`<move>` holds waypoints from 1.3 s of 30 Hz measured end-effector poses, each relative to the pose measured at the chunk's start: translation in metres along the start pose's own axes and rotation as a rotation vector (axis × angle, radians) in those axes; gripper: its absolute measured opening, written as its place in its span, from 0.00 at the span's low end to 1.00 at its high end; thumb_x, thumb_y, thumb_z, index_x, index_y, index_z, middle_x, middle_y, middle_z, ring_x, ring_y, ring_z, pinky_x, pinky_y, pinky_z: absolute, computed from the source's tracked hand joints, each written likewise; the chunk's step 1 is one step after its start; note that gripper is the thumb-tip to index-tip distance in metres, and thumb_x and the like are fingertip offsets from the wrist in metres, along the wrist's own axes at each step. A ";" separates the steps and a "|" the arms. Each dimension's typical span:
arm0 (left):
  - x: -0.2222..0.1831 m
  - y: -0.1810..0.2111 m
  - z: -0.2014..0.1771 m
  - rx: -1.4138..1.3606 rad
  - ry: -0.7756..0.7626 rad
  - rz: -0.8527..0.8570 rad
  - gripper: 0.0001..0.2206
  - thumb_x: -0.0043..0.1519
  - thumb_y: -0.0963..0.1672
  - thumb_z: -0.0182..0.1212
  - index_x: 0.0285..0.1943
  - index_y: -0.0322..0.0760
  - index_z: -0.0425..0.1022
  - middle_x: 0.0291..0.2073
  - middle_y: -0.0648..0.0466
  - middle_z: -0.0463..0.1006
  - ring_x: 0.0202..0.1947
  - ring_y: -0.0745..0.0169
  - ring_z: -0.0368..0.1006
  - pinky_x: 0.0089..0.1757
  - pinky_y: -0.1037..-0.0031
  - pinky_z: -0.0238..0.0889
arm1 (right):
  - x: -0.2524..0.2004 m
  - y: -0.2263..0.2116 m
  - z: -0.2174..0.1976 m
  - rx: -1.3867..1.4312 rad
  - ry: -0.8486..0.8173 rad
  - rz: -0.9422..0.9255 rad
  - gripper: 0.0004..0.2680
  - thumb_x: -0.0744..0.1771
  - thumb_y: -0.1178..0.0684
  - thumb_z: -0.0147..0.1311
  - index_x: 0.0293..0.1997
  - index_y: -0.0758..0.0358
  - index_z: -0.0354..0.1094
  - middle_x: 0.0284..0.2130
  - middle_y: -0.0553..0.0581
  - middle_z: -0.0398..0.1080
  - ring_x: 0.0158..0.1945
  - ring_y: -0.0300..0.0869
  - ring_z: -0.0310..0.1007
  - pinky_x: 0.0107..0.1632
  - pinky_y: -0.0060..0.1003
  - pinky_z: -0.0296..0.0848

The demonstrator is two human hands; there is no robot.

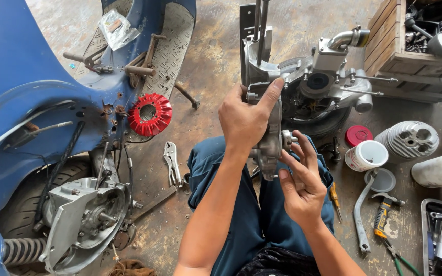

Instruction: Assembling components into a motorcycle engine crankcase.

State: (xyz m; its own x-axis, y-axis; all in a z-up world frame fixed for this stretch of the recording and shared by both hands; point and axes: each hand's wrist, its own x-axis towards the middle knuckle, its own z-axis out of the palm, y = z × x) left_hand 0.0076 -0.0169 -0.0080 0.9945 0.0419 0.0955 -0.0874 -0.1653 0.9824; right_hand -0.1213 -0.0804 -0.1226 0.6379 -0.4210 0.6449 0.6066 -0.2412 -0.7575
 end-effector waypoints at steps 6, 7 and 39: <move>-0.002 -0.007 -0.007 0.003 -0.043 0.237 0.18 0.52 0.53 0.68 0.30 0.33 0.78 0.20 0.54 0.81 0.16 0.72 0.72 0.20 0.81 0.64 | -0.010 -0.008 -0.007 -0.021 -0.098 0.165 0.15 0.67 0.67 0.49 0.61 0.61 0.64 0.76 0.64 0.47 0.74 0.49 0.56 0.71 0.42 0.66; -0.002 -0.008 -0.007 -0.004 -0.036 0.274 0.18 0.52 0.53 0.68 0.30 0.33 0.77 0.19 0.54 0.80 0.15 0.72 0.71 0.20 0.81 0.63 | -0.010 -0.007 -0.005 0.052 -0.095 0.178 0.17 0.67 0.66 0.50 0.64 0.58 0.59 0.76 0.62 0.46 0.72 0.45 0.56 0.66 0.39 0.69; 0.016 -0.072 -0.048 -0.396 -0.011 -0.027 0.26 0.62 0.60 0.57 0.34 0.36 0.79 0.22 0.47 0.79 0.25 0.63 0.76 0.29 0.70 0.73 | 0.006 0.049 -0.018 0.105 -0.138 0.056 0.17 0.67 0.51 0.57 0.58 0.66 0.56 0.68 0.70 0.56 0.75 0.56 0.53 0.70 0.48 0.57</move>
State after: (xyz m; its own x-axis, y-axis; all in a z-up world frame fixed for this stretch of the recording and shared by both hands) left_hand 0.0273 0.0428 -0.0691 0.9971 0.0297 0.0696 -0.0746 0.2290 0.9706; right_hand -0.0962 -0.1107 -0.1573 0.7267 -0.3051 0.6155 0.6101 -0.1251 -0.7824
